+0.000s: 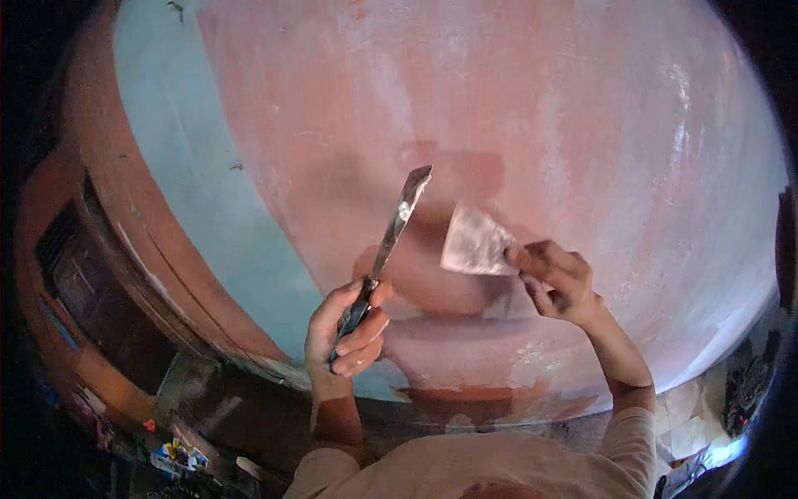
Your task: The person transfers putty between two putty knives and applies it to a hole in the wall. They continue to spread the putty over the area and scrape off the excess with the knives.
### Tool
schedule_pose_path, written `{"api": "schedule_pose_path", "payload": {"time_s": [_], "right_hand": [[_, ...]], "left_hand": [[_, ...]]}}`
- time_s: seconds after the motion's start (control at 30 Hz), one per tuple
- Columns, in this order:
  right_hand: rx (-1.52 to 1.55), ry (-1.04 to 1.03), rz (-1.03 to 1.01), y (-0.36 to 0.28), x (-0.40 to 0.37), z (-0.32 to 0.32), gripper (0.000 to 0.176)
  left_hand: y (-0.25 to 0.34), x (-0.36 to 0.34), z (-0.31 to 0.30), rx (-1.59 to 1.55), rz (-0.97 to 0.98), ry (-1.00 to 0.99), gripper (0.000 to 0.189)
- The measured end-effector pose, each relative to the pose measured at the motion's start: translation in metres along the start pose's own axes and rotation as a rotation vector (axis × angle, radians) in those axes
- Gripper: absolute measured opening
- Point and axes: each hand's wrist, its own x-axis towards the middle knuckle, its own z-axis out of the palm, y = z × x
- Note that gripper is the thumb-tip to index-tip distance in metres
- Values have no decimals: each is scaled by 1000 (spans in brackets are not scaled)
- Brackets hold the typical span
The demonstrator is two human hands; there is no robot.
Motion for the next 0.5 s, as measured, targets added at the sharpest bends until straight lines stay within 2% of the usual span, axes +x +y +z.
{"api": "schedule_pose_path", "payload": {"time_s": [0.03, 0.13, 0.17, 0.27, 0.3, 0.4, 0.5], "right_hand": [[51, 102, -19, -1, 8, -1, 36], [1141, 212, 697, -31, 14, -17, 47], [1187, 155, 721, -31, 17, -21, 54], [1447, 191, 710, -25, 15, -15, 54], [1371, 272, 776, -29, 19, -11, 49], [1279, 234, 724, -32, 19, -16, 45], [691, 246, 586, -24, 11, -14, 38]], "left_hand": [[-1, 1, -1, 14, 8, 1, 28], [-8, 4, -6, 7, -22, -35, 27], [-9, 5, -7, -16, -28, -59, 25], [-14, 6, -2, -49, -18, -55, 24], [-16, 7, 1, -41, -17, -53, 24], [-26, 12, 12, 34, 4, -52, 28], [-31, 13, 19, 82, 0, -17, 28]]}}
